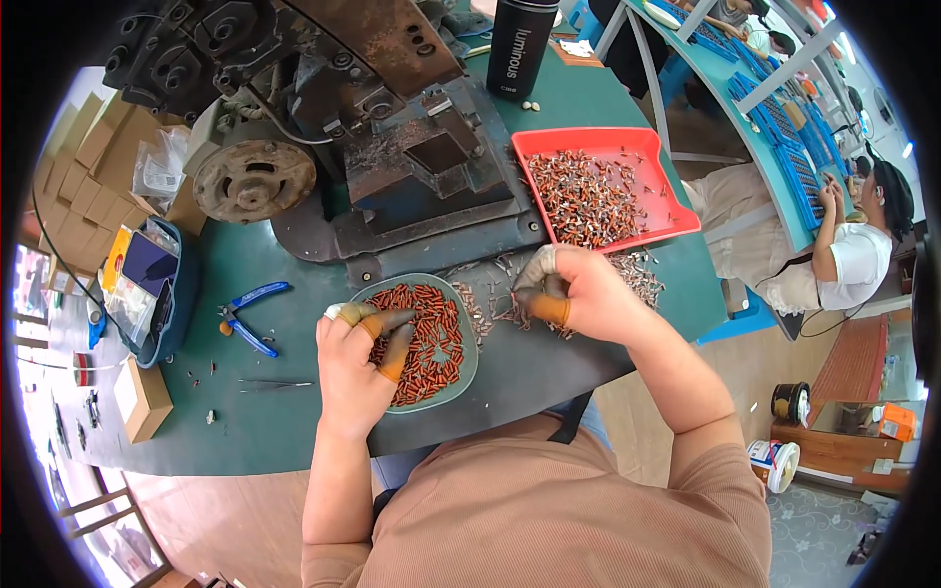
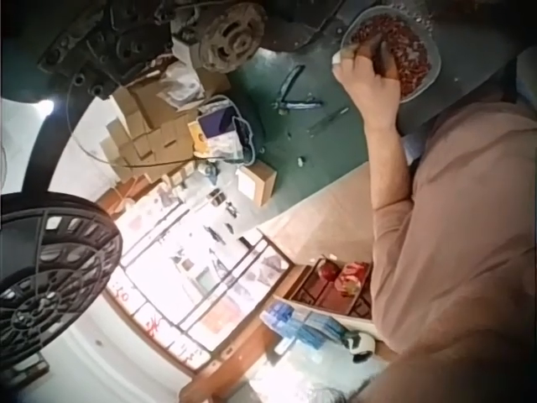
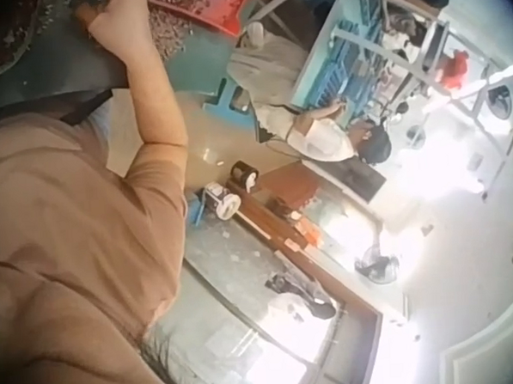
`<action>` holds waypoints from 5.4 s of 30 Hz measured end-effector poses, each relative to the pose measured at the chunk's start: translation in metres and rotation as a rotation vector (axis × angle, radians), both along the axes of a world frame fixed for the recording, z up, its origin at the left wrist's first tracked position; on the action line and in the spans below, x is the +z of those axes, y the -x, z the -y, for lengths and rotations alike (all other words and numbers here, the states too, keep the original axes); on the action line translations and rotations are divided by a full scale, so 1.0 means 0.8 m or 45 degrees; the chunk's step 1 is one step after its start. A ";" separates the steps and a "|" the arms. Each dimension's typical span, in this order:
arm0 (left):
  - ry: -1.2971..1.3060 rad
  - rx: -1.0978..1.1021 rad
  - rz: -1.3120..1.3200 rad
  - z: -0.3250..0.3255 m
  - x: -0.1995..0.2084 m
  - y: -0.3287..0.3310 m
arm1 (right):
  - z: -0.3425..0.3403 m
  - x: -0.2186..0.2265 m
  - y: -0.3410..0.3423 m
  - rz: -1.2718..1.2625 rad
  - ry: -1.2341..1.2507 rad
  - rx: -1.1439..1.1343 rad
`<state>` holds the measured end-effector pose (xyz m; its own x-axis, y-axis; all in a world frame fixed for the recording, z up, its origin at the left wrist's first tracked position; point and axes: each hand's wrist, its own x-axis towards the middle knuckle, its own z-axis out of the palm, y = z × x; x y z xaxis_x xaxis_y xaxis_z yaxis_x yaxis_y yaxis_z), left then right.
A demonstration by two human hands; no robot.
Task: The person inserts small metal components into a pressing machine by hand for assembly.
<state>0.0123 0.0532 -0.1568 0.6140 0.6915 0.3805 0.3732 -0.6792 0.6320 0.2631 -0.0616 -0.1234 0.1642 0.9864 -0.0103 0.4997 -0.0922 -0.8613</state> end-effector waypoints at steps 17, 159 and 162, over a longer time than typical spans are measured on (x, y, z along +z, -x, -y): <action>-0.232 -0.048 -0.391 0.008 0.012 -0.033 | 0.027 -0.009 -0.021 0.342 -0.260 -0.381; -1.189 0.251 0.410 -0.119 0.044 -0.146 | -0.157 0.045 0.004 -0.889 -0.327 -0.357; -1.189 0.263 0.395 -0.118 0.042 -0.147 | -0.157 0.045 0.003 -0.893 -0.326 -0.359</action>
